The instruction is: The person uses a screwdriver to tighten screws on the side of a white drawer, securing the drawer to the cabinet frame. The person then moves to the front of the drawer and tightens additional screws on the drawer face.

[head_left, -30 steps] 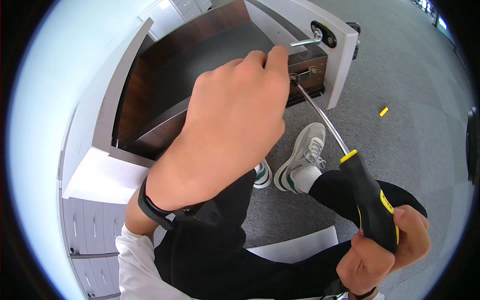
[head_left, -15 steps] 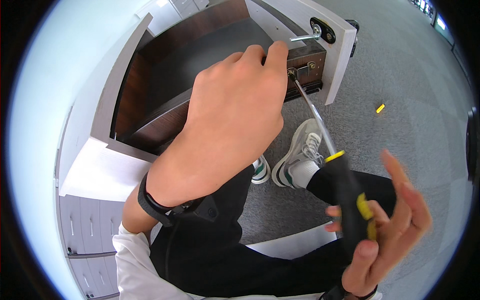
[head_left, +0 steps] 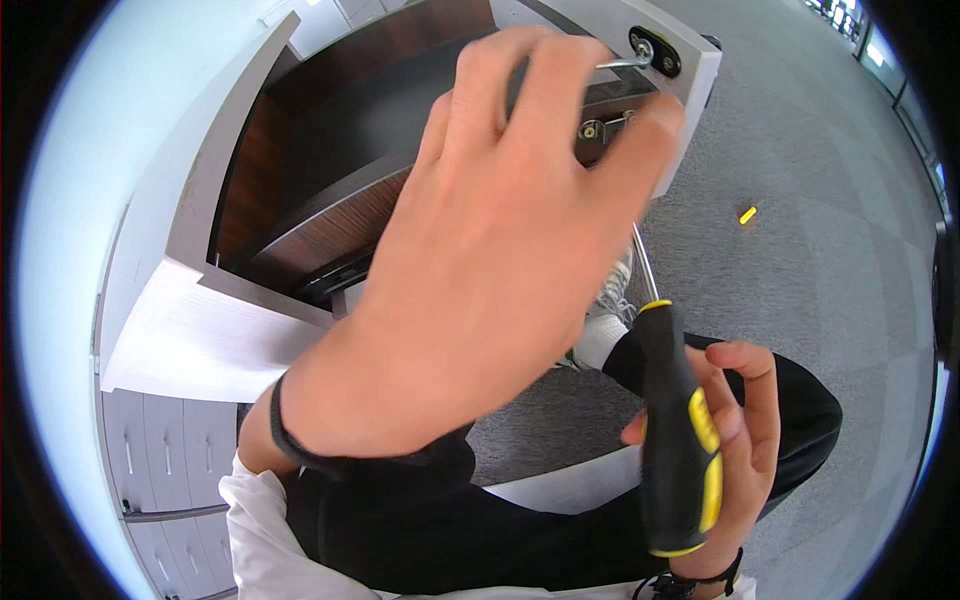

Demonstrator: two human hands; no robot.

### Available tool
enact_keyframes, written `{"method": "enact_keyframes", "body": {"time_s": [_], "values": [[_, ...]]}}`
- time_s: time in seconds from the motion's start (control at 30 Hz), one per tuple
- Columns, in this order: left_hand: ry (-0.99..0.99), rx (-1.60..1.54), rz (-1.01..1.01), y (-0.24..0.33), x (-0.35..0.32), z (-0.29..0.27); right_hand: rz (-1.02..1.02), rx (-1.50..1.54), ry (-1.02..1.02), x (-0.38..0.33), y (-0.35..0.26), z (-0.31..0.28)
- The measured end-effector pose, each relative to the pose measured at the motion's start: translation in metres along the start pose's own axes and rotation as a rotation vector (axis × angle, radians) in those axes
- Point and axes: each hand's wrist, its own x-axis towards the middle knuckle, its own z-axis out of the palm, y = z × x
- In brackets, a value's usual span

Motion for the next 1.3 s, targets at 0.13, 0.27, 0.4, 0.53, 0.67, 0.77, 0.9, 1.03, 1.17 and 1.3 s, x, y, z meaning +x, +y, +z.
{"method": "enact_keyframes", "body": {"time_s": [0.13, 0.27, 0.4, 0.53, 0.67, 0.77, 0.9, 1.03, 1.17, 1.3], "values": [[-0.13, -0.168, 0.13, 0.002, 0.0, -0.011, 0.056, 0.171, 0.023, 0.005, -0.01, 0.002], [-0.171, -0.206, 0.255, 0.006, -0.003, 0.005, 0.075, 0.148, -0.082, 0.009, -0.013, -0.002], [-0.198, -0.088, 0.3, 0.014, -0.011, 0.013, 0.0, -0.049, -0.036, -0.003, -0.008, -0.017], [-0.141, -0.042, 0.325, 0.02, -0.012, 0.019, -0.151, -0.415, -0.107, -0.022, -0.006, -0.044], [-0.033, -0.048, 0.37, 0.028, -0.008, 0.023, -0.28, -0.6, 0.01, -0.032, -0.001, -0.063], [-0.026, -0.131, 0.246, 0.032, -0.008, 0.017, -0.47, -0.727, 0.053, -0.03, 0.006, -0.07], [-0.067, -0.302, 0.058, 0.026, -0.002, 0.004, -0.654, -0.859, -0.003, -0.021, 0.01, -0.077], [0.139, -0.06, -0.027, -0.005, 0.012, -0.002, -0.64, -0.806, 0.041, -0.015, 0.011, -0.08], [0.034, -0.015, -0.121, -0.031, 0.016, 0.012, -0.648, -0.832, 0.108, -0.01, 0.014, -0.078], [-0.003, -0.06, -0.138, -0.041, 0.015, 0.028, -0.648, -0.782, 0.165, -0.003, 0.016, -0.074]]}}
